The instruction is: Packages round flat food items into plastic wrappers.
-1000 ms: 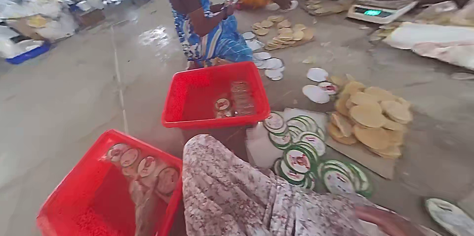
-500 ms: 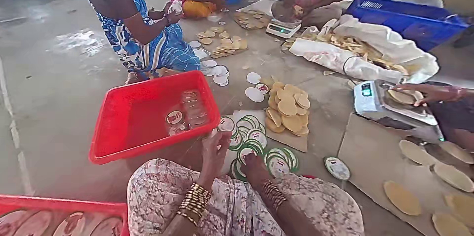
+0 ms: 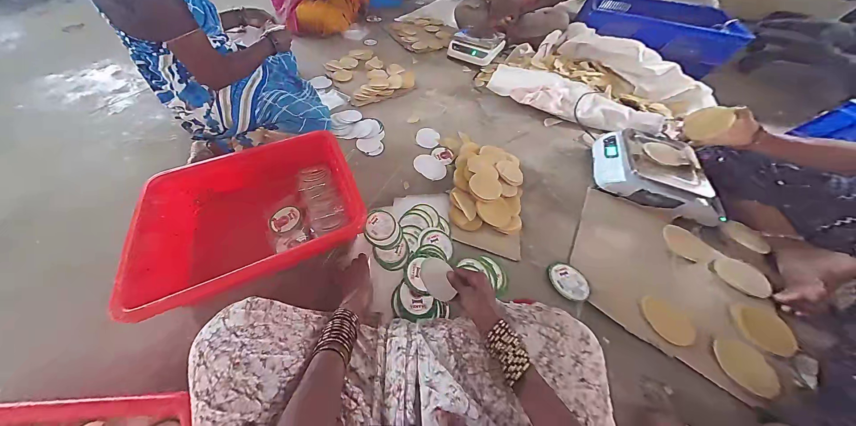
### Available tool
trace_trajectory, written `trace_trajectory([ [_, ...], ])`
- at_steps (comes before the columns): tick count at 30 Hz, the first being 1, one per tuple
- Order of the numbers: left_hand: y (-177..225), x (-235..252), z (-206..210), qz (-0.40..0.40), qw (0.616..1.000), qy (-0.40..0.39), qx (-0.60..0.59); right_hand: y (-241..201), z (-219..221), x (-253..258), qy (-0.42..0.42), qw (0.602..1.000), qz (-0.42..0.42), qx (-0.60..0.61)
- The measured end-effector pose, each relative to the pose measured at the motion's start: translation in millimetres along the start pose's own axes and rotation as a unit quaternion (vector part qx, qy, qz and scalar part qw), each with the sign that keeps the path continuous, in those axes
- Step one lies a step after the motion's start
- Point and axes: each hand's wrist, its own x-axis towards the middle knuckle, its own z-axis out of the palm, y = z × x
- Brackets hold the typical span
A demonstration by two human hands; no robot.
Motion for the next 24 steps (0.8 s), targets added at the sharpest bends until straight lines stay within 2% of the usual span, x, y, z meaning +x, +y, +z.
trace_trajectory([
  [2, 18, -27, -27, -0.015, 0.998, -0.038, -0.037, 1, -13, -13, 0.037, 0.994, 0.001, 0.098],
  [4, 12, -26, -23, -0.011, 0.999, -0.027, -0.044, -1, -27, -30, 0.097, 0.981, -0.006, 0.165],
  [7, -7, -8, -1, 0.009, 0.996, 0.031, -0.081, -3, -50, -55, 0.164, 0.959, -0.018, 0.232],
  [10, -4, -23, -11, 0.02, 0.991, 0.09, -0.098, 6, -68, -66, 0.225, 0.944, -0.042, 0.236],
  [14, 2, -61, -39, 0.028, 0.986, 0.13, -0.101, 14, -91, -82, 0.308, 0.938, -0.089, 0.135],
  [16, -21, -61, -28, 0.104, 0.954, 0.243, -0.144, 20, -100, -90, 0.326, 0.935, -0.103, 0.097],
  [18, -35, -55, -19, 0.15, 0.911, 0.309, -0.228, 24, -103, -94, 0.336, 0.928, -0.122, 0.102],
  [21, -38, -43, -10, 0.147, 0.853, 0.293, -0.407, 26, -99, -90, 0.336, 0.919, -0.163, 0.128],
  [24, -27, -33, 0, 0.215, 0.763, 0.216, -0.57, 19, -102, -79, 0.329, 0.932, -0.142, 0.059],
])
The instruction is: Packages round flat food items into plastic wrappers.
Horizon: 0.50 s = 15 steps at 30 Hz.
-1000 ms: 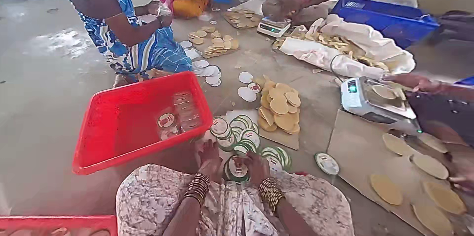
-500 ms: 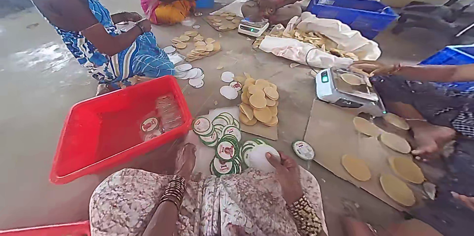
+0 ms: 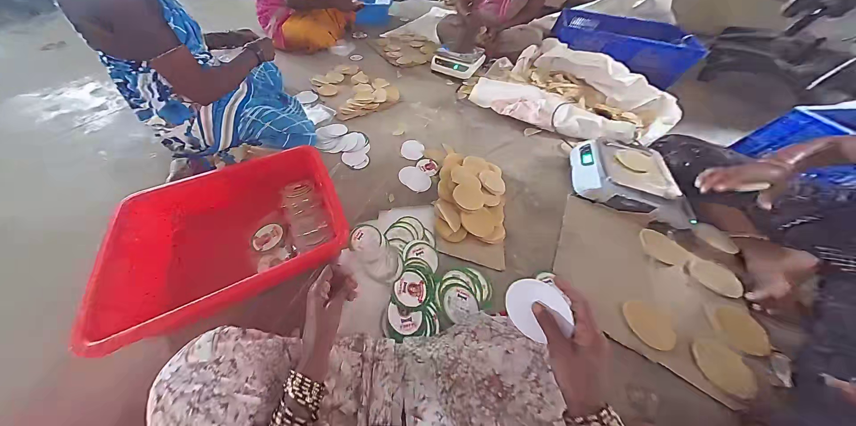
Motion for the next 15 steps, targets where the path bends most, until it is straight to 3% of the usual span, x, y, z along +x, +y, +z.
trace_trajectory([
  [4, -7, 0, 16, -0.009, 0.999, -0.019, -0.033, -5, 18, 47, -0.028, 0.992, 0.019, -0.121],
  [10, -9, 3, 26, -0.101, 0.994, 0.0, -0.04, 6, 84, 162, -0.06, 0.96, -0.063, -0.265],
  [15, -13, 10, 28, -0.103, 0.993, -0.033, -0.051, 48, 159, 223, -0.196, 0.912, -0.043, -0.357],
])
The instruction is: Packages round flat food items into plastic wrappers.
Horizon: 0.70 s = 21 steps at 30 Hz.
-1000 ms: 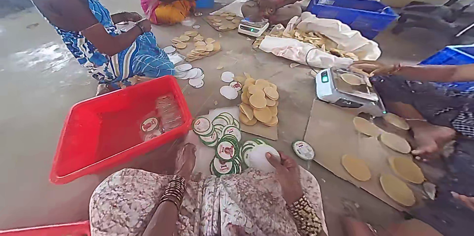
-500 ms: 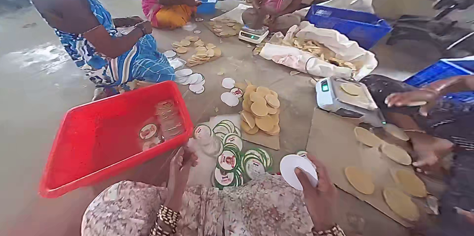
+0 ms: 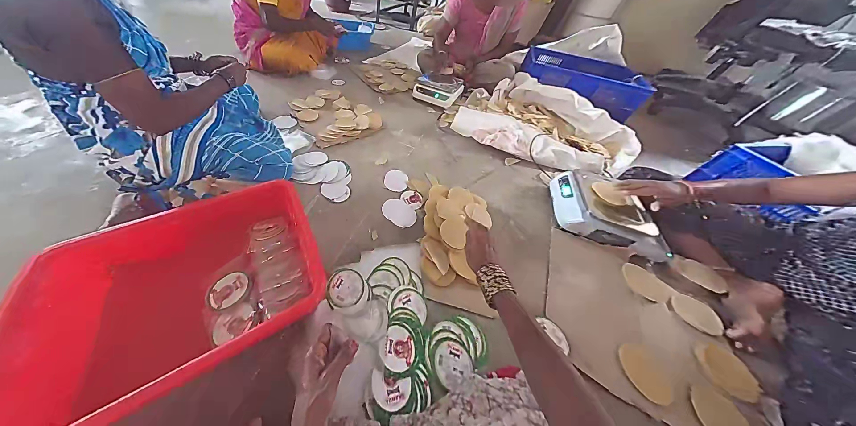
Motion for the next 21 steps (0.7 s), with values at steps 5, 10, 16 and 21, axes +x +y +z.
trace_trajectory([
  [5, -2, 3, -1, -0.017, 1.0, -0.015, -0.013, -3, 37, 23, -0.101, 0.994, 0.028, -0.035],
  [10, -7, 5, 4, -0.055, 0.998, 0.001, -0.011, -8, 32, 30, -0.128, 0.989, 0.044, -0.064],
  [16, -12, 5, 1, -0.058, 0.998, -0.026, -0.016, -15, 17, 30, -0.141, 0.986, 0.034, -0.083],
  [21, -7, 4, 3, -0.048, 0.997, -0.057, 0.0, -8, 4, 28, -0.175, 0.982, 0.013, -0.067],
])
